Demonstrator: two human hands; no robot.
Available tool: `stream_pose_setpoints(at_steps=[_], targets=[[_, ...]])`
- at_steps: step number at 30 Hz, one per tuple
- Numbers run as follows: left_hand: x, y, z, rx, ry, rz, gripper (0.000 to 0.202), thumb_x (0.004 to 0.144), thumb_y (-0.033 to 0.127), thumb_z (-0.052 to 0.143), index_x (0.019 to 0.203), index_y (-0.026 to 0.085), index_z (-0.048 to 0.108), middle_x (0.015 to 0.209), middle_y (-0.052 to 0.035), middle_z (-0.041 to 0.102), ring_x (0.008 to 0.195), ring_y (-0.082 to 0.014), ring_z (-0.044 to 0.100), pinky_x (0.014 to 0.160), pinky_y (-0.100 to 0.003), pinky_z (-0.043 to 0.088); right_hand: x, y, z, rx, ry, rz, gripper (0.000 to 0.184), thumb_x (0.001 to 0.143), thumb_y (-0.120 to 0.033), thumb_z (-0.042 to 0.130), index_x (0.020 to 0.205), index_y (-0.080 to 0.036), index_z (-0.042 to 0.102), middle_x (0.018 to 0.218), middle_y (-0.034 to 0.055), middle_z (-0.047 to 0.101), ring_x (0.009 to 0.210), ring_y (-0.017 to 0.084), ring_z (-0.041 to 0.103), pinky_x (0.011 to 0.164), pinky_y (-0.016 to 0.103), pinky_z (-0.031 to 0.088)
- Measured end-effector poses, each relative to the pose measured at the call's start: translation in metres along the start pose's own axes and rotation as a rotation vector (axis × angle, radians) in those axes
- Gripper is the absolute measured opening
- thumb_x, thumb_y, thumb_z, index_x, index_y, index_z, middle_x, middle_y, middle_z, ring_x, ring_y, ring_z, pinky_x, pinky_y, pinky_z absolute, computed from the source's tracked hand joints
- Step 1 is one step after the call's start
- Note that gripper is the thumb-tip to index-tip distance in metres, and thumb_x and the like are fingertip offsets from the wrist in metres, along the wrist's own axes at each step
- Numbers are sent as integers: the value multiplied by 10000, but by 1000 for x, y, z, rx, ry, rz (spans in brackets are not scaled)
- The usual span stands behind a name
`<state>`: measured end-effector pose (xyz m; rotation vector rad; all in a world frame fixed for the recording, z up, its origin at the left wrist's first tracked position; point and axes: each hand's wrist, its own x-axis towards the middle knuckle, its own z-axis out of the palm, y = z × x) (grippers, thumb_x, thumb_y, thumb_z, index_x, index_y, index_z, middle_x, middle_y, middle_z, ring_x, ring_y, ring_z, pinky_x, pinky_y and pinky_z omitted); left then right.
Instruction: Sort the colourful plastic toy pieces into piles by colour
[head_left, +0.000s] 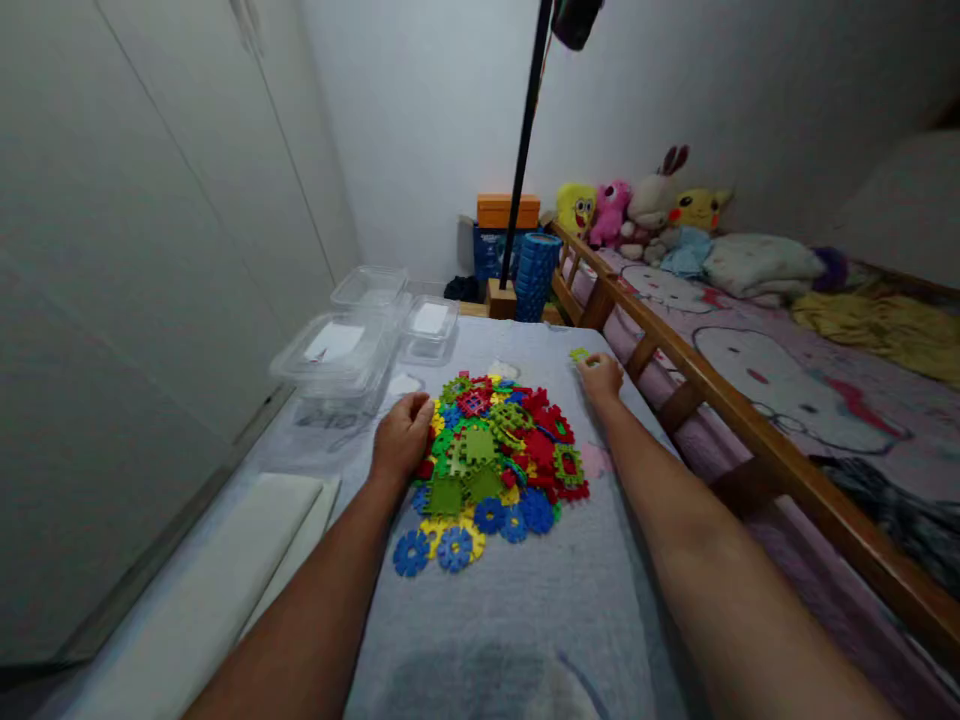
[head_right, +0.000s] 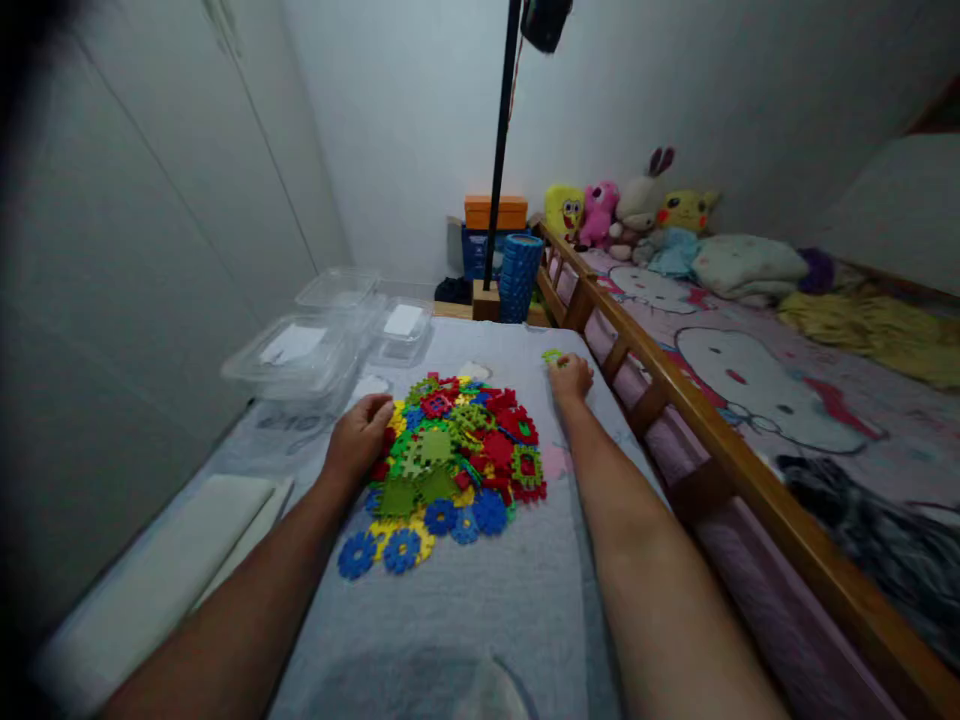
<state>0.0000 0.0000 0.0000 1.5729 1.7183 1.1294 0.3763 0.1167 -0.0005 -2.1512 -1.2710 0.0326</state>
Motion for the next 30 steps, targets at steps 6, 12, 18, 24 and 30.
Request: stream_pose_setpoints(at_steps=[6, 12, 18, 24, 30], targets=[[3, -2, 4, 25, 11, 38, 409, 888, 512, 485, 1073, 209, 687, 1064, -81, 758, 985, -260, 702, 863, -361, 518, 21, -11, 8, -25, 2, 85, 257, 906, -342, 605, 1103, -208, 699, 1235, 114, 655, 1150, 286, 546, 981, 421, 427], [3, -2, 4, 40, 15, 55, 416, 882, 505, 483, 1071, 202, 696, 1080, -91, 758, 993, -263, 699, 895, -374, 513, 9, -5, 18, -93, -51, 16, 360, 906, -166, 483, 1174, -221, 716, 1329, 111, 593, 1206, 285, 494, 1045, 429, 359], [2, -1, 3, 15, 9, 33, 415, 872, 514, 497, 1059, 201, 695, 1039, -86, 761, 922, -258, 709, 840, -370, 523, 5, -1, 18, -160, -83, -62, 387, 889, -168, 467, 1122, -228, 770, 1275, 130, 596, 1144, 305, 494, 997, 443, 374], [4, -7, 5, -4, 10, 43, 417, 867, 513, 514, 1072, 200, 697, 1081, -95, 756, 974, -265, 701, 885, -382, 526, 4, -1, 20, -133, -108, -135, 428, 874, -203, 485, 1195, -289, 753, 1318, 96, 612, 1155, 304, 485, 1007, 452, 368], [5, -5, 4, -31, 27, 36, 435, 861, 517, 518, 1072, 186, 705, 1049, -95, 753, 956, -259, 701, 915, -390, 524, -3, 2, 8, 140, -106, -127, 497, 776, -173, 482, 1211, -164, 723, 1292, 126, 663, 1157, 285, 552, 1046, 429, 400]])
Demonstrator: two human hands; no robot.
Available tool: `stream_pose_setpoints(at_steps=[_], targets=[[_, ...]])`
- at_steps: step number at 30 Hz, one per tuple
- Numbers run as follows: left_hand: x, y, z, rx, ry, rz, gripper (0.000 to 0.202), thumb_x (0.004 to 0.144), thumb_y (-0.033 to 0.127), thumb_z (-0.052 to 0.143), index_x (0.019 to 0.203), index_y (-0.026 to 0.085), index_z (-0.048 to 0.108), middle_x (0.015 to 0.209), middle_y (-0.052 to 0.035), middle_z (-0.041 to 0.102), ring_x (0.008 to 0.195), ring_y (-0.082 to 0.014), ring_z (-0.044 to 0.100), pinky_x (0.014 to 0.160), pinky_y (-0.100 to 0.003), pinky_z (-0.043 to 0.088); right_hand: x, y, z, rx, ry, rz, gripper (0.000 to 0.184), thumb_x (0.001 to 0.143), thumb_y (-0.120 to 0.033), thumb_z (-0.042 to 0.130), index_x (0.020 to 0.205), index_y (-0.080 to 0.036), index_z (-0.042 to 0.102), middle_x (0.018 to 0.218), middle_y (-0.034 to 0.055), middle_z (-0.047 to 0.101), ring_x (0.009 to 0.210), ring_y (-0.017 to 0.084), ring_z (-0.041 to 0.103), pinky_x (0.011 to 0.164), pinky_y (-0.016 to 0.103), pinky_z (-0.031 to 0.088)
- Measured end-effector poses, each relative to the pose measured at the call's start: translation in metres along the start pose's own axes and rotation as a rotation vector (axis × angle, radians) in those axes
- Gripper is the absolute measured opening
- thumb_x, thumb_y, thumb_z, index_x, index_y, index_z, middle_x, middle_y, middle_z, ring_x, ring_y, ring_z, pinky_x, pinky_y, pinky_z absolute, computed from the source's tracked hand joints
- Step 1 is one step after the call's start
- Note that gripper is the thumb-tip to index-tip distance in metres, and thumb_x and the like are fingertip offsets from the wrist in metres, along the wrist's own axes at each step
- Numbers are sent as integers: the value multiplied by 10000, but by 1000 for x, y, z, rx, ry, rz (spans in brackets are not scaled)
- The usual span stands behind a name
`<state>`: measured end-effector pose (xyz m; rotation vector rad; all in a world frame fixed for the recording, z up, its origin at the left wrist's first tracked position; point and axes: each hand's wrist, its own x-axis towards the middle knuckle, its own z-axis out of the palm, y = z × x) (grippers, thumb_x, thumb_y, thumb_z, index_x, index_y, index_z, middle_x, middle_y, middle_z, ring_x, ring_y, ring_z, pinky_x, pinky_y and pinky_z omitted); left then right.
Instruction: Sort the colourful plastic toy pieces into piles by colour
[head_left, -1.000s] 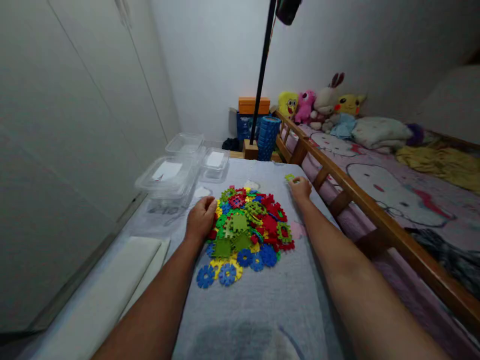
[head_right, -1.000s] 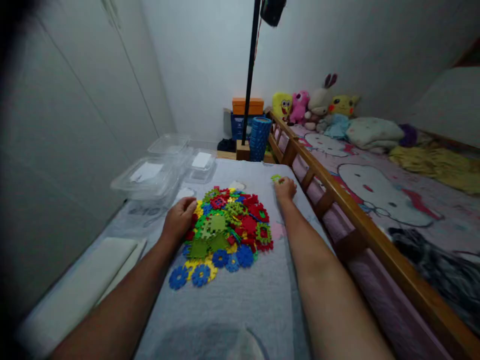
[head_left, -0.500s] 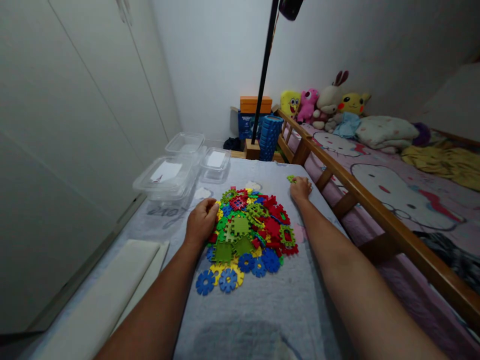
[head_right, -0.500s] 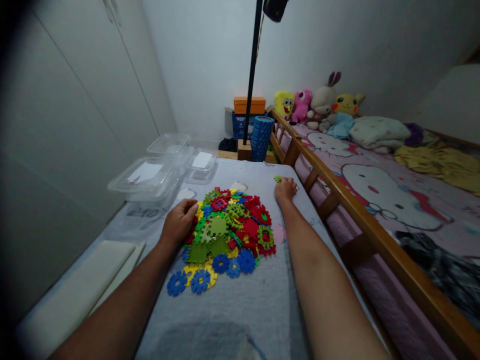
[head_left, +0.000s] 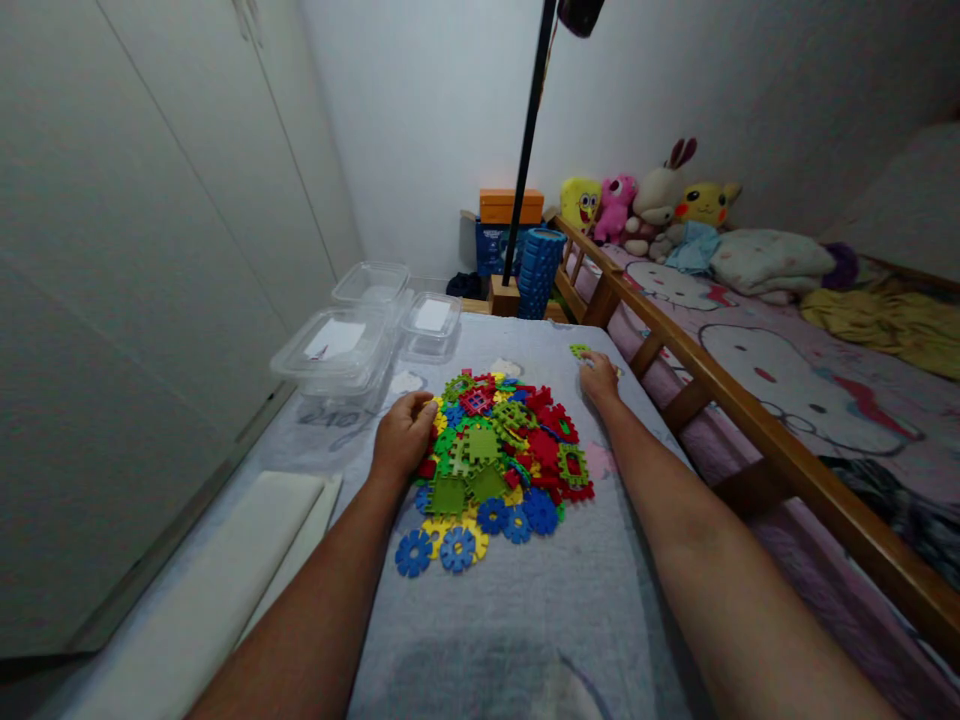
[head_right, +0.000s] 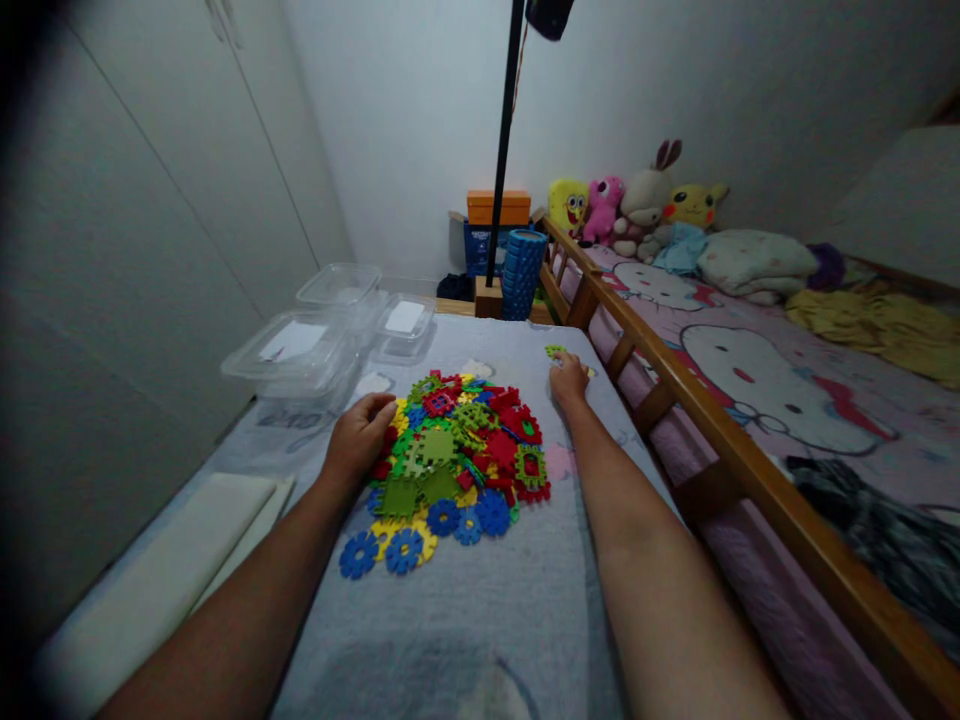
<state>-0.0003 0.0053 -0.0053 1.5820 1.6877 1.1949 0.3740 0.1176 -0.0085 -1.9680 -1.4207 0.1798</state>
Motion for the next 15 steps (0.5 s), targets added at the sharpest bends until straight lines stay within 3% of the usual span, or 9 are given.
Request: stream_pose_setpoints(at_steps=[5, 8, 12, 15], targets=[[-2, 4, -1, -27, 16, 4, 422, 859, 513, 520, 1048, 186, 710, 1017, -86, 746, 871, -238, 702, 839, -365, 541, -34, 1, -24, 404, -228, 20, 349, 700, -311, 587, 984, -162, 726, 990, 84, 731, 913, 228, 633, 878, 363, 499], [-2, 2, -1, -54, 17, -14, 410, 866, 508, 522, 1053, 194, 708, 971, -71, 741, 787, -221, 697, 783, -354, 548, -64, -10, -47, 507, -398, -7, 327, 673, -385, 669, 924, -182, 716, 911, 58, 732, 812, 202, 628, 783, 336, 505], [-2, -2, 0, -56, 41, 2, 381, 863, 487, 532, 1030, 197, 715, 982, -70, 745, 879, -236, 701, 830, -356, 550, -100, -33, -81, 397, -642, -176, 319, 714, -425, 717, 913, -176, 712, 893, 49, 720, 808, 194, 627, 767, 319, 505], [-2, -5, 0, -68, 62, 11, 380, 856, 480, 534, 1022, 191, 718, 1013, -75, 747, 934, -240, 695, 883, -365, 541, -122, -42, -103, 179, -720, -344, 355, 691, -410, 780, 950, -183, 696, 980, 56, 694, 875, 204, 616, 791, 314, 500]])
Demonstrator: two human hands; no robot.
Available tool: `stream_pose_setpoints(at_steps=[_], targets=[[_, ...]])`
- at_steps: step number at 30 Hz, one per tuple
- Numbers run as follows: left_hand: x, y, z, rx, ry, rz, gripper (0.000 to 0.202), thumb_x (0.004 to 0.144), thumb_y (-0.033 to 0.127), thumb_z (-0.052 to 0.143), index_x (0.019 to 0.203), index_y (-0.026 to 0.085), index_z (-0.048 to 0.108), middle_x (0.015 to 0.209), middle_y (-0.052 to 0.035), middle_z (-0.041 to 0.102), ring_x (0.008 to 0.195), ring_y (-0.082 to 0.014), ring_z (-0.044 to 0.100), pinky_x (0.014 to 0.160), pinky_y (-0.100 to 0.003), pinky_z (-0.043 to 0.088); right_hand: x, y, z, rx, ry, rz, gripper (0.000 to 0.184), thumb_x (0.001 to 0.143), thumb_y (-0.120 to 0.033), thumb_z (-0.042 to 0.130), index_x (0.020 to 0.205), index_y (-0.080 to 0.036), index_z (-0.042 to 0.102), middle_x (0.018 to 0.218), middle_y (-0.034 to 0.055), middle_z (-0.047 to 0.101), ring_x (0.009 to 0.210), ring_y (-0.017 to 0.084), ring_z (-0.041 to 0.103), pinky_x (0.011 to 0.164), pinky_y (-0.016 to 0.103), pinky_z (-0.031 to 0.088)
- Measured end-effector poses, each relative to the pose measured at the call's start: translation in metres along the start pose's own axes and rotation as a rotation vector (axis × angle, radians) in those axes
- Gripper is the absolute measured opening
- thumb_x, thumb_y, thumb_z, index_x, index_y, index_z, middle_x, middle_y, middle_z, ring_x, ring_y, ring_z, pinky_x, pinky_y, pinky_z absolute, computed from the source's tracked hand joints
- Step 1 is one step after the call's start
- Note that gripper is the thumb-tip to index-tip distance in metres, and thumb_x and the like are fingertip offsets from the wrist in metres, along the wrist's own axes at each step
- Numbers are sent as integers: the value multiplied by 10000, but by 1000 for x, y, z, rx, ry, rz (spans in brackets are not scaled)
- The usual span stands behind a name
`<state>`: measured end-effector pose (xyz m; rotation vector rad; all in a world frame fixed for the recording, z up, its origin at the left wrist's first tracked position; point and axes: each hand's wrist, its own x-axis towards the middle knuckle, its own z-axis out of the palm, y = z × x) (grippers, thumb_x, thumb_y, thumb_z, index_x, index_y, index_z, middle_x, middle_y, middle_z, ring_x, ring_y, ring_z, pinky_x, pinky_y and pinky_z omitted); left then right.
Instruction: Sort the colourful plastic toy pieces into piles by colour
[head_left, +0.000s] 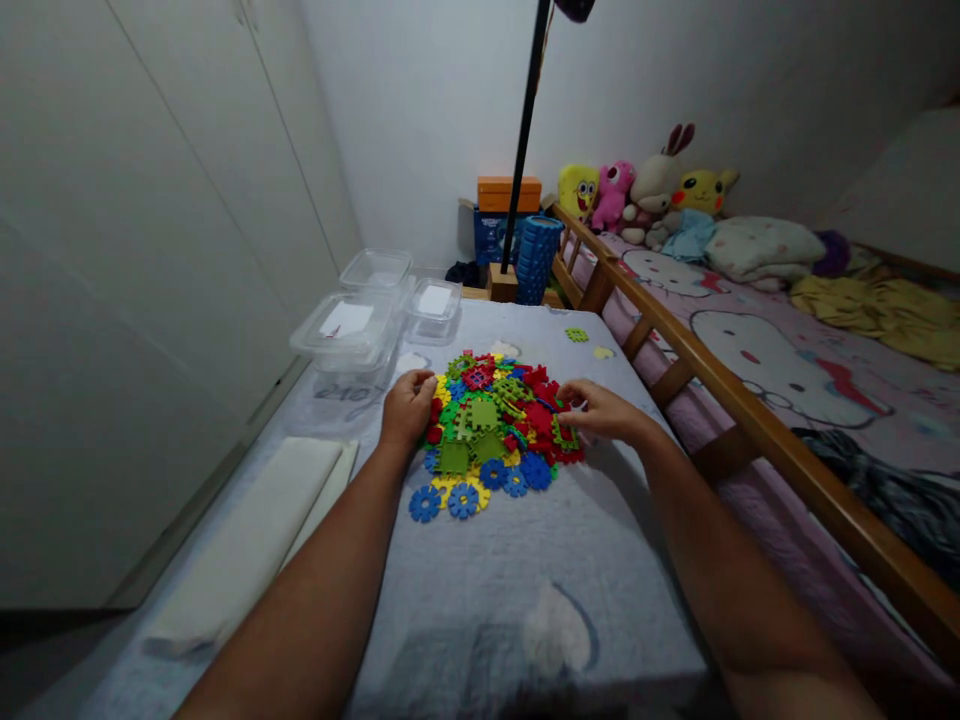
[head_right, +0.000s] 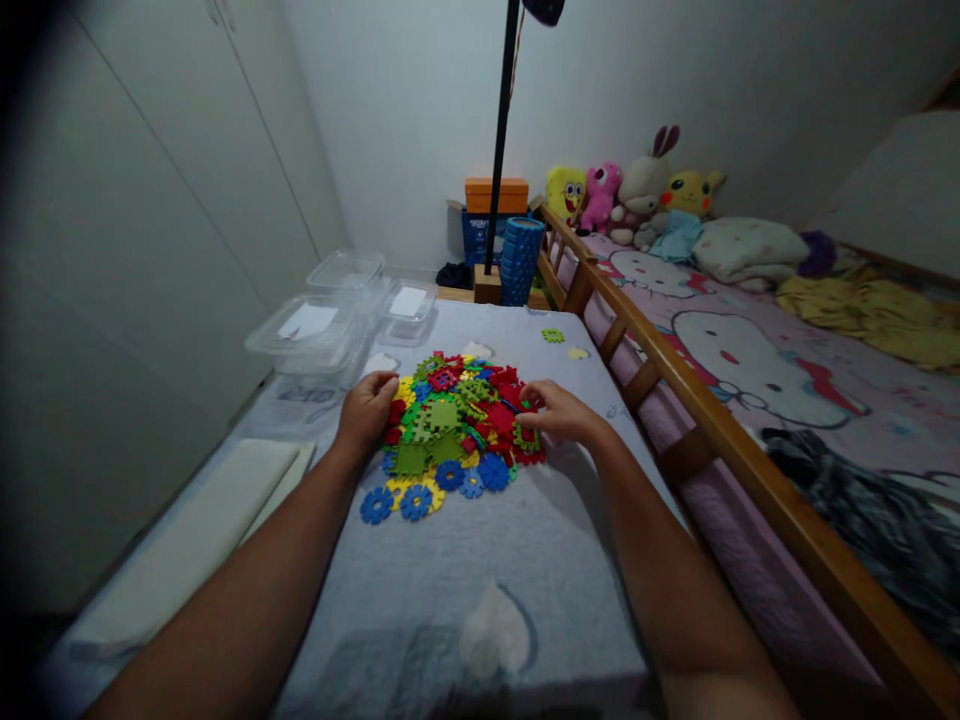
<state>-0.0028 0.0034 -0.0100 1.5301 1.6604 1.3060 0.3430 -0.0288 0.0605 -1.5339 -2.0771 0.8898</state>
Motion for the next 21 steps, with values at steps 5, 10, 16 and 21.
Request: stream_pose_setpoints(at_steps=[5, 10, 16, 21], targets=[[-1, -3, -1, -34, -2, 2, 394, 854, 485, 533, 1033, 187, 717, 1048, -84, 751, 979, -237, 690, 929, -367, 522, -27, -11, 9, -249, -16, 46, 592, 596, -308, 857, 1136, -216, 631, 1172, 83, 625, 1030, 237, 588, 863, 323, 498], [0, -4, 0, -44, -15, -14, 402, 859, 492, 525, 1042, 184, 707, 1051, -80, 752, 986, -228, 689, 921, -346, 518, -32, -12, 20, -230, -34, 38, 415, 635, -266, 786, 1006, -208, 610, 1027, 42, 624, 896, 195, 572, 759, 283, 473], [1, -1, -2, -3, -22, 12, 371, 891, 458, 471, 1014, 206, 715, 1046, -74, 755, 1006, -235, 683, 940, -361, 500, -28, -3, 7, 97, -68, 104, 440, 687, -346, 751, 1080, -200, 618, 944, 21, 655, 755, 162, 588, 649, 272, 474], [0, 5, -3, 21, -17, 12, 378, 888, 435, 449, 1020, 204, 718, 1068, -84, 750, 1032, -244, 675, 962, -378, 491, -3, 23, -7, 611, 173, 201, 396, 681, -268, 731, 1058, -205, 626, 1004, 42, 678, 823, 169, 657, 672, 266, 536]])
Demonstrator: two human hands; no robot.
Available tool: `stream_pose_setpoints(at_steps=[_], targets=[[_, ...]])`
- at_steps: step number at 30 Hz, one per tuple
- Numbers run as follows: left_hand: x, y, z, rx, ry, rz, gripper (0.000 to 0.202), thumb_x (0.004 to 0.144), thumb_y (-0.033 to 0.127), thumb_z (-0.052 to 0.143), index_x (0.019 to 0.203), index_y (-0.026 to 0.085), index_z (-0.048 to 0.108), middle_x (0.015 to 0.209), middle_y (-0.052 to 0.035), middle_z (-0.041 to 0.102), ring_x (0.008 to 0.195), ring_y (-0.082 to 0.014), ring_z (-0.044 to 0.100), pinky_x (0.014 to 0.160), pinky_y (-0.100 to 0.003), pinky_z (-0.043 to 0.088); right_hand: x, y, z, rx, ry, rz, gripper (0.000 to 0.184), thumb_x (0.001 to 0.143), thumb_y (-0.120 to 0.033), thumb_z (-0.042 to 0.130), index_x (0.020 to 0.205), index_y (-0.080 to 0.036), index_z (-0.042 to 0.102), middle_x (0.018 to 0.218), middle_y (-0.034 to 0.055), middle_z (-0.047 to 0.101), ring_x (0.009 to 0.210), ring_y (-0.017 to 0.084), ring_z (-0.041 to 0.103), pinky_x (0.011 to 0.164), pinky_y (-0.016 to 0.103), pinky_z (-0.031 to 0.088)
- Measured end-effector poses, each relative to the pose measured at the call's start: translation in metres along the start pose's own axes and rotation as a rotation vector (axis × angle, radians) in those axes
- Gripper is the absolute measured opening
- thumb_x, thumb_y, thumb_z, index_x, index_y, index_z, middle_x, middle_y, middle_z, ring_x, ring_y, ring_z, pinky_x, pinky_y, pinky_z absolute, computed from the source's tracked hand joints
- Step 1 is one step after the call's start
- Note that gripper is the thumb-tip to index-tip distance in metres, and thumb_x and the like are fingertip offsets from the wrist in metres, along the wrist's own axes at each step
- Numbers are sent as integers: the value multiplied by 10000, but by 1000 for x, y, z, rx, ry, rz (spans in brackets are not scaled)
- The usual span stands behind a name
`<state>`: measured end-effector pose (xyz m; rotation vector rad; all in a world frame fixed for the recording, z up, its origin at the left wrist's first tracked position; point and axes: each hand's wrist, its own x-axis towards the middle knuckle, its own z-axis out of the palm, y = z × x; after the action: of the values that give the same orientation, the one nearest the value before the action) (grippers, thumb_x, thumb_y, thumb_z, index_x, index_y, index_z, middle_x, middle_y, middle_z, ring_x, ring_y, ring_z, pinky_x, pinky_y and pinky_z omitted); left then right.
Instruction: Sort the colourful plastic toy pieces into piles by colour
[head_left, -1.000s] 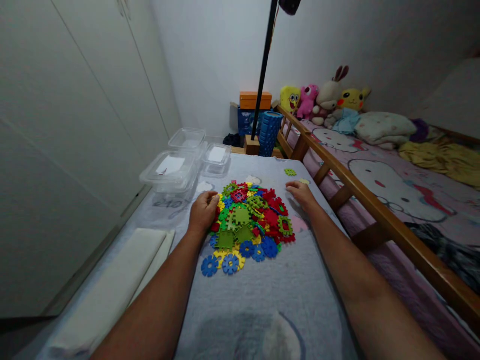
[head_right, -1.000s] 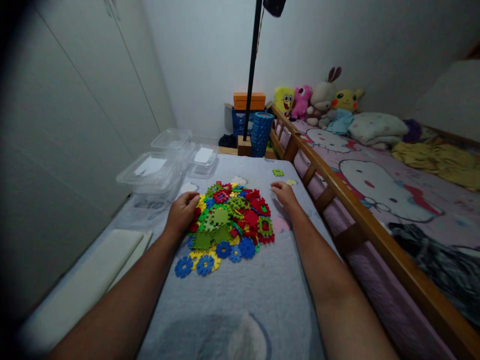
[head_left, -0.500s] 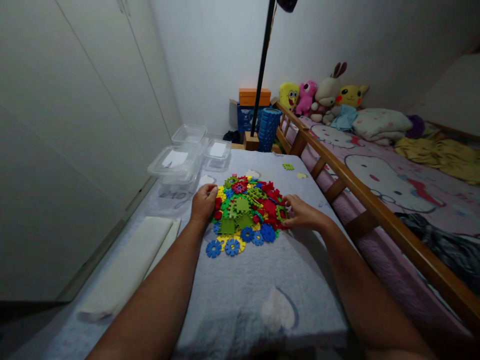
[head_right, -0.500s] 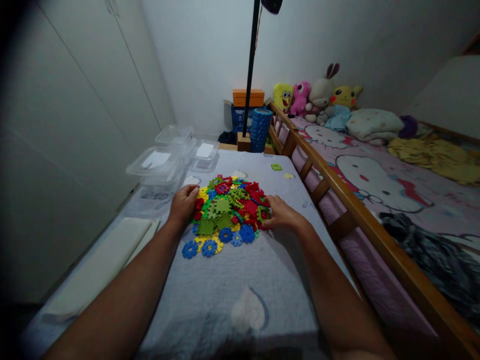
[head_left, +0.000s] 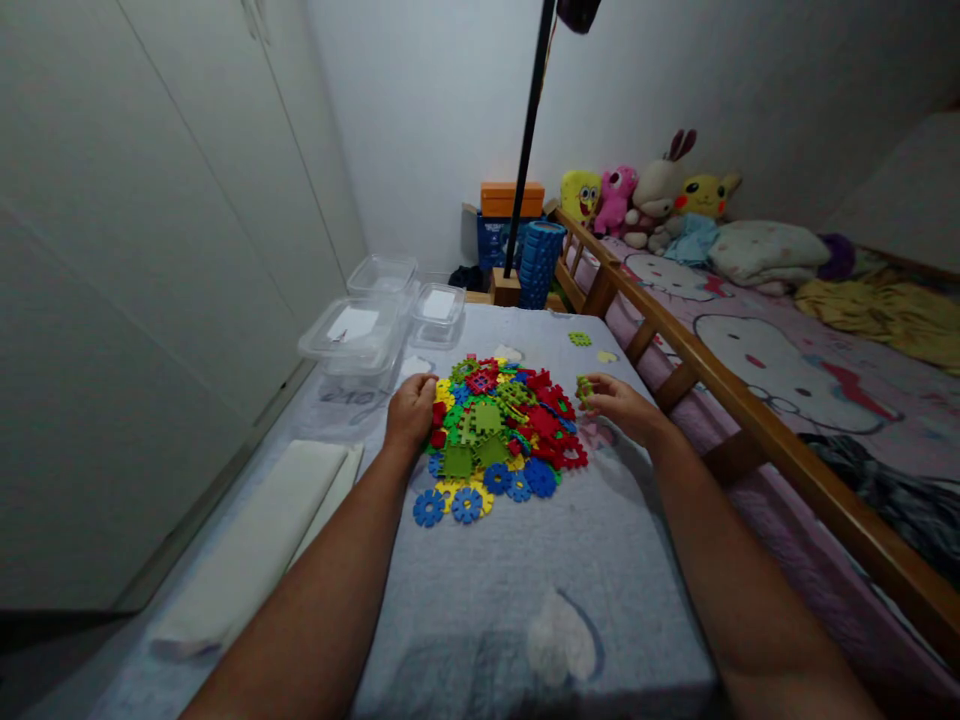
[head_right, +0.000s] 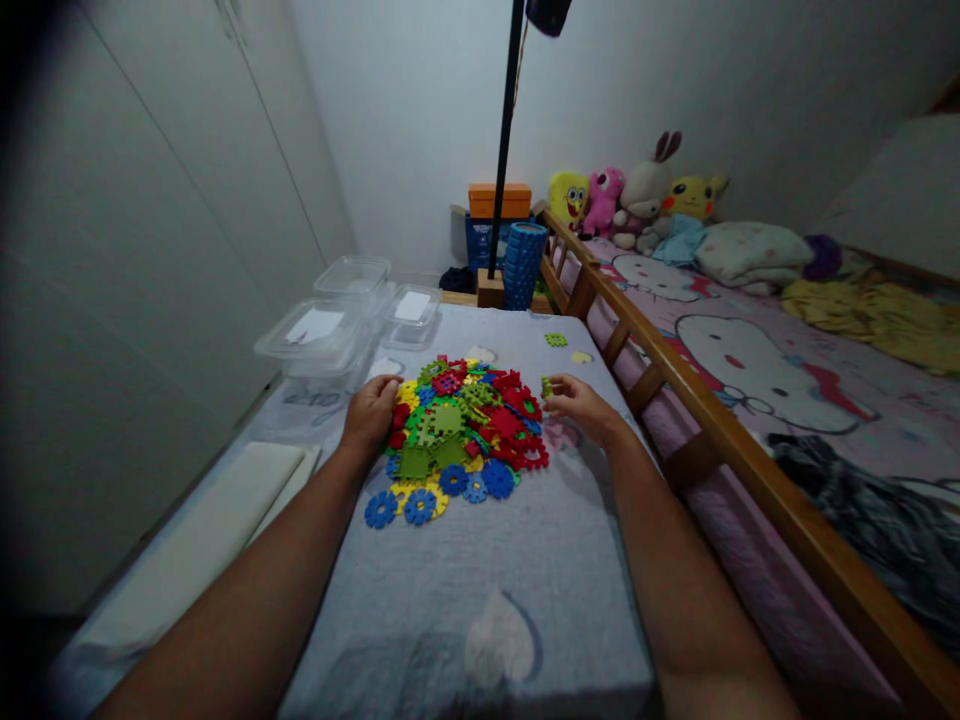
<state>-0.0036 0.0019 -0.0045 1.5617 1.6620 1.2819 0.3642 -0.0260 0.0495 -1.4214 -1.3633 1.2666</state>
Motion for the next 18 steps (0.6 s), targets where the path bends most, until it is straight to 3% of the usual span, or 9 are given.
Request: stream_pose_setpoints(at_steps=[4, 9, 14, 18], targets=[[0, 1, 0, 9, -2, -6, 374, 889, 443, 448, 1004, 211, 717, 1034, -80, 748, 1007, -246, 674, 949, -383, 494, 37, 14, -10, 309, 226, 113, 179, 740, -193, 613, 918, -195, 595, 829, 37, 667, 706, 151, 656, 615, 252, 549], [-1, 2, 0, 11, -7, -17, 375, 887, 461, 462, 1000, 208, 714, 1007, -78, 744, 974, -245, 677, 911, -374, 498, 76, 18, -12, 239, 530, 207, 106, 767, -124, 572, 848, -192, 567, 696, -7, 591, 568, 101, 586, 488, 179, 500], [-2, 6, -1, 22, -15, -17, 363, 879, 462, 472, 989, 211, 710, 970, -68, 744, 915, -239, 680, 867, -365, 506, 106, 18, -11, 130, 590, 189, 153, 750, -100, 619, 845, -196, 549, 657, -34, 543, 527, 86, 547, 445, 158, 471], [-1, 5, -1, 21, -20, -15, 365, 873, 467, 480, 986, 208, 710, 978, -67, 744, 944, -245, 686, 885, -368, 508, 123, 22, -13, 16, 641, 155, 299, 710, -114, 675, 980, -192, 575, 696, -36, 554, 556, 103, 573, 489, 191, 503]])
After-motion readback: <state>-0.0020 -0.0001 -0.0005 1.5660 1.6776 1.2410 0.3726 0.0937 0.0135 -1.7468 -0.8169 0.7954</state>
